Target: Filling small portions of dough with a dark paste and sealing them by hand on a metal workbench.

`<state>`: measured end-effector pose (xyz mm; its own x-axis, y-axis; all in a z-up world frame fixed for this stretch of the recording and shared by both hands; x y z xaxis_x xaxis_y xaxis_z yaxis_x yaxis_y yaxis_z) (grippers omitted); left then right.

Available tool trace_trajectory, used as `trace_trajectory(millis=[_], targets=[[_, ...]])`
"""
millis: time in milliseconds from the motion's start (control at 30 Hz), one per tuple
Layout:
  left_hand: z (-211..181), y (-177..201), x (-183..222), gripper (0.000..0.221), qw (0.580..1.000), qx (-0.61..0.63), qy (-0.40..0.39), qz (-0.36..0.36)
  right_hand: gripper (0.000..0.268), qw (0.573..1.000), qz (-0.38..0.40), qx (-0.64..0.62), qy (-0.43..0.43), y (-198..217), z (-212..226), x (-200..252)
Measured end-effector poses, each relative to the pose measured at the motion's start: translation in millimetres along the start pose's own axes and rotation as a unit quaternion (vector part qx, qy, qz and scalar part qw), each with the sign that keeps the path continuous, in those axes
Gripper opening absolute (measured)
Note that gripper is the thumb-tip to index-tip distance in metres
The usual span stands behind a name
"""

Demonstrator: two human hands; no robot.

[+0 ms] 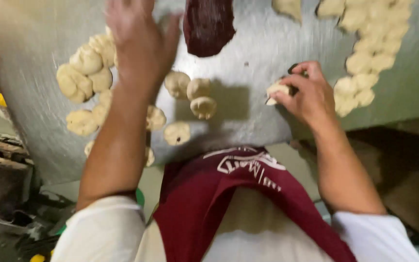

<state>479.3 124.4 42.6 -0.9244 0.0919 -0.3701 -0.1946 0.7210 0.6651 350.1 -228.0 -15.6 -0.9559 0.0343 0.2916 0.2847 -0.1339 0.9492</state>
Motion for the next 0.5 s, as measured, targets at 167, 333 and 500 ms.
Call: trace_trajectory(millis=[167, 333, 500], targets=[[-56.5, -81.2, 109.9, 0.012, 0.866, -0.319, -0.349, 0.162, 0.030, 0.926, -0.288, -0.043, 0.238, 10.8, 77.0, -34.9], [-102.2, -136.2, 126.3, 0.026, 0.932, 0.015, -0.002, 0.363, 0.061, 0.897, -0.060, -0.375, 0.228, 1.2, 61.9, -48.3], [-146.7, -198.7, 135.5, 0.019, 0.964, 0.012, -0.087, 0.252, 0.037, 0.925, -0.095, -0.237, 0.280, 54.6, 61.9, -152.4]])
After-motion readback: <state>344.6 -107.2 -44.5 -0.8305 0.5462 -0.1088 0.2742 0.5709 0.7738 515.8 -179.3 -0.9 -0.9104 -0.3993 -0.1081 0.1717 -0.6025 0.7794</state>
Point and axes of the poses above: each hand's wrist, its own x-axis away from the middle knuckle, its own y-axis out of the back of the hand, z = x × y, the point moved 5 cm from there along -x, towards the middle knuckle, and after that the axes turned 15 degrees about x, right-handed, at the moved point
